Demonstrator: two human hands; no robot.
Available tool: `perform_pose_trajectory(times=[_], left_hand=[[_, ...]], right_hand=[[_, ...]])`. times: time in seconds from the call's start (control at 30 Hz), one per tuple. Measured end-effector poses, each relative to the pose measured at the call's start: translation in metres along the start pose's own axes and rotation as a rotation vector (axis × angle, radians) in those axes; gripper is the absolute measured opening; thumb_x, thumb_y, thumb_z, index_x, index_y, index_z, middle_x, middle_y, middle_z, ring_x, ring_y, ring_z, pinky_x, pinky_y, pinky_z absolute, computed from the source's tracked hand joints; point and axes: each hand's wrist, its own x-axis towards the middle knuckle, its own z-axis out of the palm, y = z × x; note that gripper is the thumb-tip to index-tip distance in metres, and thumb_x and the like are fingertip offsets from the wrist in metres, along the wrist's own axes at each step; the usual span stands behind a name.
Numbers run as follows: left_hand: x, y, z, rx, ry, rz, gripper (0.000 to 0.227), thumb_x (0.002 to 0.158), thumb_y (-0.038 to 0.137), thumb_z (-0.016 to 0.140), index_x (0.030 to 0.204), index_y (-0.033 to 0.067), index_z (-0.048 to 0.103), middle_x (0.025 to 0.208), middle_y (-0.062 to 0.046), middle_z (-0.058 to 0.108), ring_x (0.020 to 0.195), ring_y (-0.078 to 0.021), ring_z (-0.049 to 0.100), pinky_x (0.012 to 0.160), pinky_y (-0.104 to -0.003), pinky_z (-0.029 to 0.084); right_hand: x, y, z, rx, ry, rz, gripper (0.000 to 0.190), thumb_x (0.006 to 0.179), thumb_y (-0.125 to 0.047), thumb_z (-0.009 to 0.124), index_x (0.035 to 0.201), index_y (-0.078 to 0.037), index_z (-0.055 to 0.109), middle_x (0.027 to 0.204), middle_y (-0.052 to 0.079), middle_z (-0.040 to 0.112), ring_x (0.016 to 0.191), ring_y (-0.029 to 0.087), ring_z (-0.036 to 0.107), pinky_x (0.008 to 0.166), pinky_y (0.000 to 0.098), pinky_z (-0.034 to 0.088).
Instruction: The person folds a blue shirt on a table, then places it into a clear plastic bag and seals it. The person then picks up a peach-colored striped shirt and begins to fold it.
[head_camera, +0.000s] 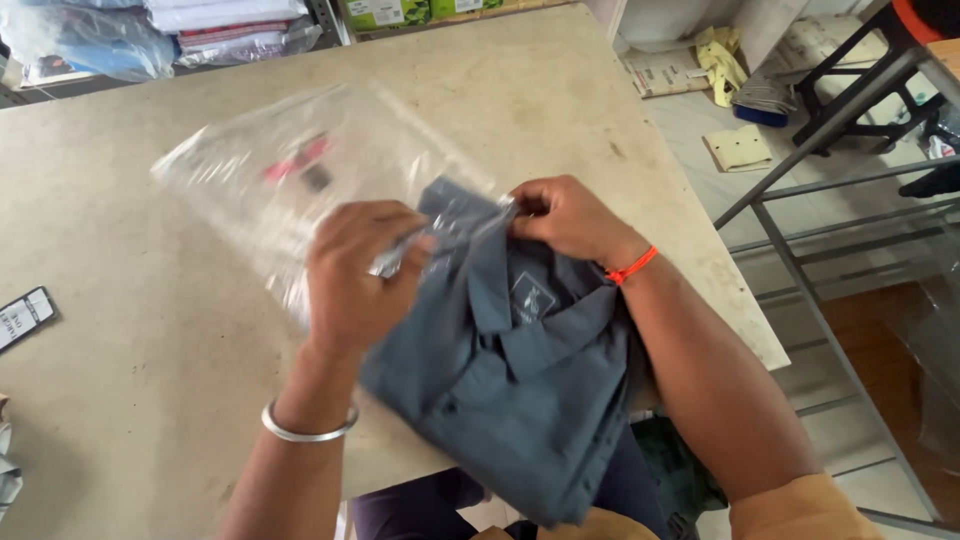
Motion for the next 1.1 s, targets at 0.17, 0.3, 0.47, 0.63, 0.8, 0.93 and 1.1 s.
perform_pose_trajectory(times=[0.17, 0.3, 0.47, 0.63, 0.8, 0.93, 1.1], left_hand=[[-0.012, -0.037, 0.000, 0.230, 0.065, -0.272, 0.039, 0.089, 0.026, 0.084, 0.118, 0.0014, 0.073, 0.123, -0.016, 0.070, 0.116, -0.0358, 0.064, 0.100, -0.045, 0.051], [-0.023, -0.064, 0.011, 0.217, -0.182, -0.625, 0.071, 0.082, 0.038, 0.087, 0.135, -0.0016, 0.060, 0.134, -0.021, 0.062, 0.122, -0.0388, 0.056, 0.102, -0.047, 0.045], [-0.021, -0.061, 0.012, 0.190, -0.148, -0.620, 0.050, 0.084, 0.027, 0.080, 0.126, 0.0031, 0.069, 0.132, -0.014, 0.067, 0.106, -0.0339, 0.066, 0.092, -0.043, 0.052], [-0.028, -0.071, 0.010, 0.149, -0.088, -0.680, 0.032, 0.093, 0.017, 0.070, 0.123, 0.0051, 0.072, 0.129, -0.012, 0.070, 0.090, -0.0277, 0.072, 0.084, -0.039, 0.056], [-0.032, -0.079, 0.006, 0.370, -0.060, -0.555, 0.043, 0.083, 0.012, 0.070, 0.125, 0.0030, 0.071, 0.120, -0.018, 0.070, 0.102, -0.0369, 0.069, 0.087, -0.044, 0.055], [-0.019, -0.062, -0.005, 0.396, -0.215, -0.824, 0.048, 0.083, 0.019, 0.066, 0.130, 0.0082, 0.067, 0.106, -0.013, 0.075, 0.097, -0.0345, 0.070, 0.083, -0.048, 0.054], [-0.028, -0.071, -0.002, 0.419, -0.282, -0.704, 0.041, 0.087, 0.016, 0.059, 0.126, 0.0107, 0.070, 0.099, -0.020, 0.073, 0.096, -0.0415, 0.068, 0.082, -0.052, 0.053]], right_hand=[[0.003, 0.029, -0.027, -0.026, 0.299, 0.085, 0.025, 0.086, -0.007, 0.077, 0.109, 0.003, 0.073, 0.094, 0.004, 0.076, 0.086, 0.010, 0.068, 0.080, 0.0257, 0.055], [0.007, 0.044, -0.035, 0.143, 0.434, 0.073, 0.024, 0.087, -0.006, 0.075, 0.109, 0.003, 0.073, 0.097, 0.002, 0.076, 0.087, 0.009, 0.069, 0.082, 0.0242, 0.055], [0.006, 0.046, -0.035, 0.150, 0.472, 0.092, 0.023, 0.087, -0.006, 0.075, 0.107, 0.004, 0.072, 0.097, 0.004, 0.076, 0.086, 0.010, 0.070, 0.080, 0.0247, 0.056], [-0.005, 0.013, -0.023, -0.118, 0.432, 0.104, 0.026, 0.090, -0.012, 0.075, 0.112, 0.002, 0.072, 0.094, 0.008, 0.075, 0.084, 0.011, 0.068, 0.076, 0.0261, 0.055], [-0.011, 0.008, -0.022, -0.268, 0.401, 0.164, 0.033, 0.088, -0.022, 0.075, 0.110, 0.003, 0.072, 0.087, 0.009, 0.076, 0.076, 0.011, 0.068, 0.069, 0.0265, 0.053], [-0.012, 0.004, -0.018, -0.307, 0.414, 0.157, 0.031, 0.087, -0.023, 0.075, 0.103, 0.004, 0.074, 0.081, 0.009, 0.075, 0.071, 0.012, 0.066, 0.066, 0.0279, 0.053], [-0.019, -0.003, -0.004, -0.456, 0.486, 0.187, 0.030, 0.093, -0.022, 0.073, 0.108, 0.003, 0.076, 0.086, 0.014, 0.074, 0.074, 0.017, 0.069, 0.071, 0.0335, 0.054]])
